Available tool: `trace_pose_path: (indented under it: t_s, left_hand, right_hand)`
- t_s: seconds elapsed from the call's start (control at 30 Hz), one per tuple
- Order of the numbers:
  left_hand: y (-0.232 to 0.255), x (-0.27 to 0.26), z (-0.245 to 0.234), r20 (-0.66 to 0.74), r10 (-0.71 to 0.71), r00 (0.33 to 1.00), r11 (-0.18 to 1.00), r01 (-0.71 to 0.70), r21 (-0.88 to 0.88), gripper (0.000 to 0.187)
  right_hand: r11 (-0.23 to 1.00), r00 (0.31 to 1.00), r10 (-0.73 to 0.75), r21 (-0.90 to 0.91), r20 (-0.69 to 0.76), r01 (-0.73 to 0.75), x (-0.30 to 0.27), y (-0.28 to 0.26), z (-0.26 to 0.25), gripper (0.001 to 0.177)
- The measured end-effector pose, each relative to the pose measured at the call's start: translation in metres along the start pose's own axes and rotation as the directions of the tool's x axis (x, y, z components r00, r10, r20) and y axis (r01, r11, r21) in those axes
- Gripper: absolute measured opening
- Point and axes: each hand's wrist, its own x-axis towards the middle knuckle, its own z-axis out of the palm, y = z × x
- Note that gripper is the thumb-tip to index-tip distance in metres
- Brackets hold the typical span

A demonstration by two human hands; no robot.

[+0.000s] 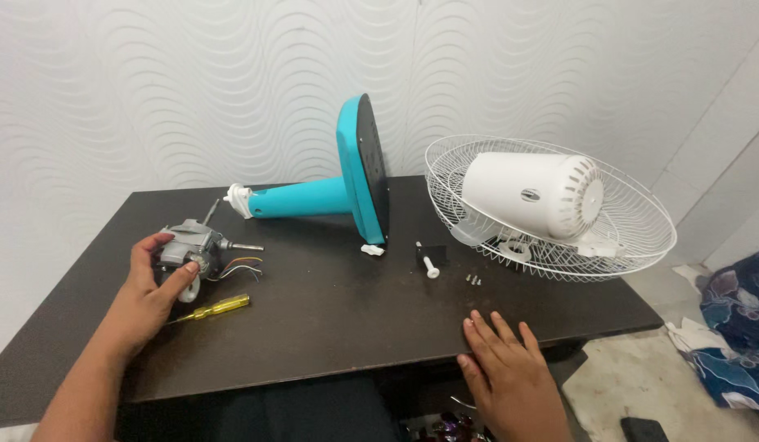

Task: The person disassembles an electric fan by removing the rear grille, motor housing, and internal components using a screwdriver. They separate the motor from its casing and place parts on the table.

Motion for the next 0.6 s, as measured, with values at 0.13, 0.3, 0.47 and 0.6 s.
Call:
trace_pose_path:
  t_s: [0.13,0.3,0.47,0.6]
  left_hand:
    - [0.002,0.000,0.001,-0.001,-0.090,0.996,0.994,0.090,0.062,0.075]
    - [0.003,-0.002,-0.001,-0.005,-0.036,0.999,0.998,0.036,0.046,0.075]
    - [0.004,-0.003,-0.002,-0.003,-0.071,0.997,0.997,0.071,0.017,0.075]
    - [0.001,-0.001,-0.001,0.007,-0.086,0.996,0.996,0.086,0.012,0.076]
  right_hand:
    - [0.993,0.986,0.095,-0.077,0.134,-0.086,0.002,-0.005,-0.001,0.061]
    - [0.967,0.936,0.225,-0.183,0.271,-0.179,0.011,-0.020,-0.007,0.069]
    - [0.965,0.958,0.216,-0.190,0.190,-0.180,0.021,-0.025,-0.007,0.072]
    - [0.954,0.959,0.199,-0.262,0.201,-0.143,0.016,-0.026,-0.003,0.077]
